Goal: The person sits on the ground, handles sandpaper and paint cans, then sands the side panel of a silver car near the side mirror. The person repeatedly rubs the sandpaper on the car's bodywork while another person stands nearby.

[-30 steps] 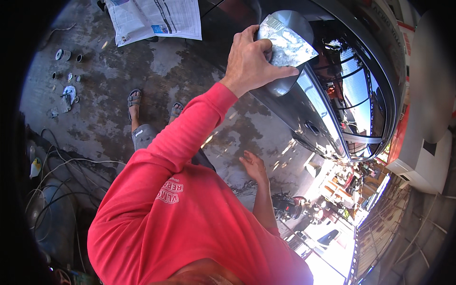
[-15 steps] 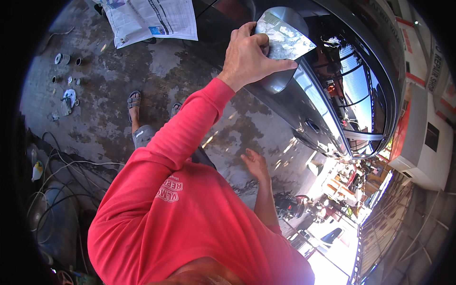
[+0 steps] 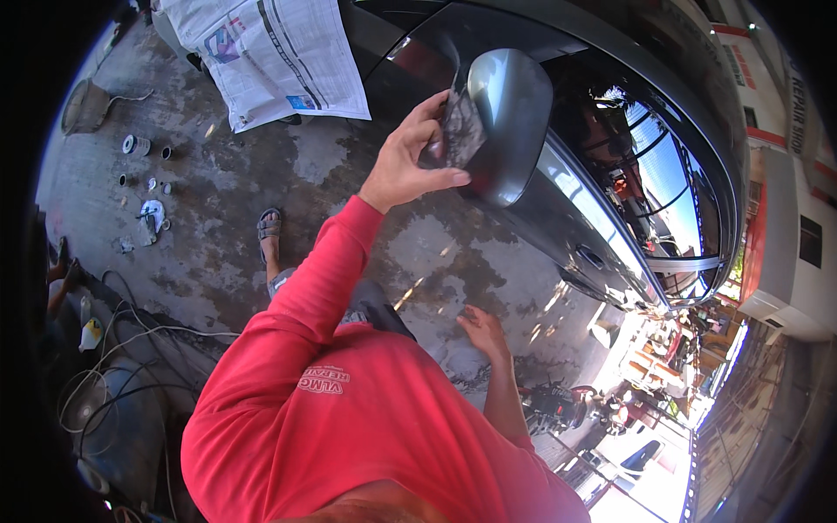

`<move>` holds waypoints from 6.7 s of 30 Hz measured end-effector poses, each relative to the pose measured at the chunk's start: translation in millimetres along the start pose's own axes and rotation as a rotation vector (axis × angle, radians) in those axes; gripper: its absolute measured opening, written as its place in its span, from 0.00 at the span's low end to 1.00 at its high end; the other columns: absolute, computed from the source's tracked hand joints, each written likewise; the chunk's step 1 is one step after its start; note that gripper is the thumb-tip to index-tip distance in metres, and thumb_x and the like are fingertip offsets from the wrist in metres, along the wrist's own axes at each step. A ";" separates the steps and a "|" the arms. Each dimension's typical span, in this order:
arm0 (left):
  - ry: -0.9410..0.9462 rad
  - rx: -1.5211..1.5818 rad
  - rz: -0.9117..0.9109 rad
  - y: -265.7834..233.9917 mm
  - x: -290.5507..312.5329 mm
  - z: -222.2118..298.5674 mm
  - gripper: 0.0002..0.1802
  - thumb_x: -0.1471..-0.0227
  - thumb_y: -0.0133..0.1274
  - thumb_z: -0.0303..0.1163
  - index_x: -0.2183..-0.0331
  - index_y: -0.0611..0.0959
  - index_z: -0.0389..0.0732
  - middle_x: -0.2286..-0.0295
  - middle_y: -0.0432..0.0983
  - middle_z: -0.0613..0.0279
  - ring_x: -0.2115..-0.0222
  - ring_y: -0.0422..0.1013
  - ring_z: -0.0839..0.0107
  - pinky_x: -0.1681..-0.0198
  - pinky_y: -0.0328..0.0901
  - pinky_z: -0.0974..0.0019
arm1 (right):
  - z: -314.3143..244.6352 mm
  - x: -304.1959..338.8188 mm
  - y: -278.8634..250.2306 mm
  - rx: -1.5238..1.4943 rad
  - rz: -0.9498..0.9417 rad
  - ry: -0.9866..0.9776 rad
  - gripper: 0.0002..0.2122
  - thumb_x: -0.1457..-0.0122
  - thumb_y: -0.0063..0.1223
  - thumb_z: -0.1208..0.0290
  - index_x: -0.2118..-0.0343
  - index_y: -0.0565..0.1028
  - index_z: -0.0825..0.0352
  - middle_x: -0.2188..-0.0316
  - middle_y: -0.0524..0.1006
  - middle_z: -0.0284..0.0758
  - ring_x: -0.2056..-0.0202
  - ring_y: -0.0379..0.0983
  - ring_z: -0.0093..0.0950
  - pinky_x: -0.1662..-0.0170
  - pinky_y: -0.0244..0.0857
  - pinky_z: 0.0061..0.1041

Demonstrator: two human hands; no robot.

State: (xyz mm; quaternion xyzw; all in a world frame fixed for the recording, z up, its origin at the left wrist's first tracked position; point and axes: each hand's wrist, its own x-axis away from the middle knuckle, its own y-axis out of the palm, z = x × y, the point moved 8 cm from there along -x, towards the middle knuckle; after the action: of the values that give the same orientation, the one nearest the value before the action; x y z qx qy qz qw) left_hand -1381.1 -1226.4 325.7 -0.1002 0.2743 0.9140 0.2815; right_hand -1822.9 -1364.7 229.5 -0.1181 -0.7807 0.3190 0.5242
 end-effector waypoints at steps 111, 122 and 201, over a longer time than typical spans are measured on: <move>0.134 -1.167 0.462 -90.2 -160.6 7.1 0.35 0.63 0.72 0.59 0.62 0.91 0.39 0.39 0.65 0.31 0.41 0.63 0.37 0.37 0.60 0.45 | 46.7 11.0 11.2 0.004 0.002 0.067 0.28 0.38 0.66 0.58 0.39 0.76 0.68 0.48 0.82 0.46 0.50 0.81 0.32 0.46 0.72 0.30; 0.155 -1.241 0.467 -94.2 -162.4 -4.3 0.38 0.64 0.71 0.64 0.65 0.91 0.37 0.39 0.66 0.30 0.40 0.62 0.36 0.37 0.62 0.46 | 54.3 1.9 14.4 0.006 0.017 0.033 0.29 0.40 0.67 0.51 0.39 0.77 0.61 0.53 0.84 0.47 0.51 0.83 0.36 0.48 0.73 0.33; 0.086 -1.110 0.290 -85.5 -117.2 20.5 0.40 0.69 0.76 0.60 0.67 0.85 0.33 0.43 0.67 0.30 0.46 0.71 0.38 0.42 0.66 0.48 | -87.1 -320.7 -109.4 -0.109 -0.399 -0.119 0.26 0.35 0.60 0.56 0.41 0.75 0.71 0.57 0.83 0.41 0.58 0.82 0.31 0.56 0.74 0.31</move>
State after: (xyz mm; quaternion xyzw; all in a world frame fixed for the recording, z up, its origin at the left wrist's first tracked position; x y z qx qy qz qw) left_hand -1236.8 -1209.7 344.2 -0.2314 -0.2244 0.9454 0.0472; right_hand -1593.1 -1582.5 80.7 0.0297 -0.8343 0.1724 0.5228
